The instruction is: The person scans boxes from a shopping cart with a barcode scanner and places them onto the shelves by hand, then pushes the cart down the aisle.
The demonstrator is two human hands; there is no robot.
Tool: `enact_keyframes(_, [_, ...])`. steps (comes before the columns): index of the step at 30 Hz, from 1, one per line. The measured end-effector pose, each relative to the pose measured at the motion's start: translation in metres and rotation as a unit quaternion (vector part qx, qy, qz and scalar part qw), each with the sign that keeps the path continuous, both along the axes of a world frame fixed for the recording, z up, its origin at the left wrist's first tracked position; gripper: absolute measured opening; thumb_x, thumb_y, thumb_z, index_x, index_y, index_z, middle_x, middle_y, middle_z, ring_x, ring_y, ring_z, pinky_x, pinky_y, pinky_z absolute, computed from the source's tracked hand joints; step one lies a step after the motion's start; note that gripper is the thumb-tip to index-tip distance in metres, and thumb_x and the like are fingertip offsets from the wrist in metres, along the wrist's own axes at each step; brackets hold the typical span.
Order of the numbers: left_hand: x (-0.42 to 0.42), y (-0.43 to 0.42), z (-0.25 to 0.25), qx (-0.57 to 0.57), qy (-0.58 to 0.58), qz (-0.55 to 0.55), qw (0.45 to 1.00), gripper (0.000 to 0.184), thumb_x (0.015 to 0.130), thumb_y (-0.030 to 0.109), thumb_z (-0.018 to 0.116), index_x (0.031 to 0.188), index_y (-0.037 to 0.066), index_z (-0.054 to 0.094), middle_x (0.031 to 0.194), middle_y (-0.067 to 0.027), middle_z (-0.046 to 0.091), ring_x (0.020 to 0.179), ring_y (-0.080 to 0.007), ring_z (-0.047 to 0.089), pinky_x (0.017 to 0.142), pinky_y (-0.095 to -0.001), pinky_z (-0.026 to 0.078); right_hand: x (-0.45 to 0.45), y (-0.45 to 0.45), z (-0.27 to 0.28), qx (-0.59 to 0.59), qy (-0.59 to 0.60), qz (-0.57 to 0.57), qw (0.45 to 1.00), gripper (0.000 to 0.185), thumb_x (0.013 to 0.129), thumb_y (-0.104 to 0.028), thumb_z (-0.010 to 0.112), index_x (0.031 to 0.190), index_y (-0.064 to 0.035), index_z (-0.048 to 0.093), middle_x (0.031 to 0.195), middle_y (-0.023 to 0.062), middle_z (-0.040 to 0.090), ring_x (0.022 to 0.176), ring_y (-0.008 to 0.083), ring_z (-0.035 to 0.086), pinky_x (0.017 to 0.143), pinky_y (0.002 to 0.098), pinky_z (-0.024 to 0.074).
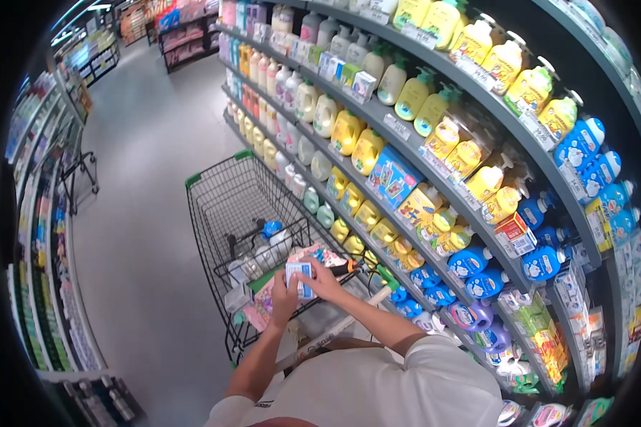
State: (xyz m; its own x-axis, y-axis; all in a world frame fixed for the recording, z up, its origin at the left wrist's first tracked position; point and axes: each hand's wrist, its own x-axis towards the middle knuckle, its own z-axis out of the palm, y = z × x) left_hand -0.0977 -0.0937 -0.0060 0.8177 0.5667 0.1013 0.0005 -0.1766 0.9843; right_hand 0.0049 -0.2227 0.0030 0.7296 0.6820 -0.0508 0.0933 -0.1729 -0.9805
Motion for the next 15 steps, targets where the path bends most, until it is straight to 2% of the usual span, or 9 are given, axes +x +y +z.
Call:
enact_keyframes(3, [0.004, 0.002, 0.017, -0.006, -0.006, -0.014, 1.000, 0.032, 0.109, 0.031, 0.059, 0.123, 0.002, 0.059, 0.097, -0.0185, 0.073, 0.088, -0.0344, 0.073, 0.077, -0.0443, 0.055, 0.000, -0.010, 0.023, 0.028, 0.149, 0.015, 0.988, 0.050, 0.102, -0.019, 0.075, 0.143, -0.0054, 0.048, 0.115, 0.0034, 0.068, 0.104, 0.0089, 0.065, 0.086, 0.0284, 0.0550])
enact_keyframes(5, [0.004, 0.001, 0.001, -0.037, -0.033, -0.039, 0.998, 0.030, 0.109, 0.029, 0.059, 0.121, 0.001, 0.060, 0.095, -0.0174, 0.072, 0.087, -0.0331, 0.072, 0.078, -0.0430, 0.054, 0.009, -0.015, 0.044, 0.041, 0.069, 0.038, 0.996, 0.049, 0.100, -0.014, 0.076, 0.141, -0.0067, 0.050, 0.115, 0.0030, 0.068, 0.105, 0.0081, 0.064, 0.087, 0.0272, 0.0537])
enact_keyframes(7, [0.013, -0.001, 0.003, -0.076, -0.053, -0.057, 0.994, 0.029, 0.109, 0.028, 0.059, 0.119, 0.001, 0.061, 0.093, -0.0163, 0.071, 0.086, -0.0317, 0.071, 0.078, -0.0418, 0.054, 0.031, -0.020, 0.086, 0.025, 0.012, 0.011, 1.000, 0.048, 0.100, -0.013, 0.075, 0.139, -0.0036, 0.050, 0.120, 0.0076, 0.067, 0.110, 0.0140, 0.065, 0.092, 0.0329, 0.0547])
enact_keyframes(8, [0.008, 0.005, 0.018, -0.065, 0.031, -0.102, 0.992, 0.029, 0.108, 0.027, 0.059, 0.119, 0.000, 0.062, 0.094, -0.0173, 0.071, 0.087, -0.0323, 0.071, 0.078, -0.0418, 0.054, 0.046, -0.023, 0.129, -0.056, -0.030, -0.023, 0.998, 0.050, 0.098, -0.012, 0.077, 0.139, -0.0037, 0.050, 0.120, 0.0069, 0.065, 0.110, 0.0144, 0.064, 0.093, 0.0332, 0.0544])
enact_keyframes(9, [0.005, 0.010, 0.029, -0.052, 0.115, -0.143, 0.982, 0.029, 0.108, 0.027, 0.059, 0.118, 0.000, 0.063, 0.095, -0.0183, 0.070, 0.087, -0.0328, 0.070, 0.078, -0.0419, 0.054, 0.066, -0.027, 0.146, -0.007, -0.086, -0.070, 0.994, 0.051, 0.097, -0.016, 0.079, 0.138, -0.0049, 0.051, 0.114, 0.0048, 0.064, 0.105, 0.0134, 0.063, 0.091, 0.0322, 0.0536])
enact_keyframes(10, [0.004, 0.011, 0.030, 0.073, 0.085, -0.152, 0.982, 0.037, 0.104, 0.033, 0.063, 0.118, -0.001, 0.065, 0.101, -0.0206, 0.070, 0.087, -0.0359, 0.070, 0.078, -0.0447, 0.055, 0.097, -0.037, 0.160, -0.031, -0.148, -0.120, 0.981, 0.052, 0.097, -0.021, 0.079, 0.138, -0.0057, 0.050, 0.111, 0.0032, 0.062, 0.103, 0.0122, 0.061, 0.088, 0.0307, 0.0523])
enact_keyframes(11, [0.001, 0.011, 0.015, 0.072, 0.088, -0.154, 0.982, 0.037, 0.104, 0.033, 0.063, 0.118, -0.001, 0.065, 0.101, -0.0206, 0.070, 0.087, -0.0359, 0.070, 0.078, -0.0447, 0.055, 0.120, -0.040, 0.185, 0.053, -0.186, -0.179, 0.965, 0.057, 0.097, -0.025, 0.079, 0.139, -0.0068, 0.046, 0.113, 0.0030, 0.059, 0.101, 0.0115, 0.059, 0.085, 0.0290, 0.0510])
enact_keyframes(13, [-0.001, 0.011, -0.021, 0.300, 0.045, -0.166, 0.938, 0.043, 0.099, 0.039, 0.068, 0.115, -0.001, 0.066, 0.106, -0.0216, 0.070, 0.089, -0.0395, 0.071, 0.078, -0.0487, 0.057, 0.158, -0.034, 0.254, 0.190, -0.275, -0.285, 0.899, 0.055, 0.098, -0.017, 0.077, 0.140, -0.0079, 0.042, 0.120, 0.0051, 0.057, 0.105, 0.0131, 0.060, 0.089, 0.0304, 0.0528])
enact_keyframes(15, [-0.002, 0.014, -0.004, 0.311, 0.115, -0.225, 0.916, 0.045, 0.097, 0.042, 0.070, 0.113, 0.000, 0.066, 0.105, -0.0212, 0.070, 0.090, -0.0397, 0.071, 0.078, -0.0501, 0.057, 0.213, -0.034, 0.298, 0.252, -0.379, -0.330, 0.827, 0.052, 0.101, -0.016, 0.075, 0.140, -0.0068, 0.042, 0.120, 0.0061, 0.057, 0.106, 0.0130, 0.060, 0.091, 0.0300, 0.0531])
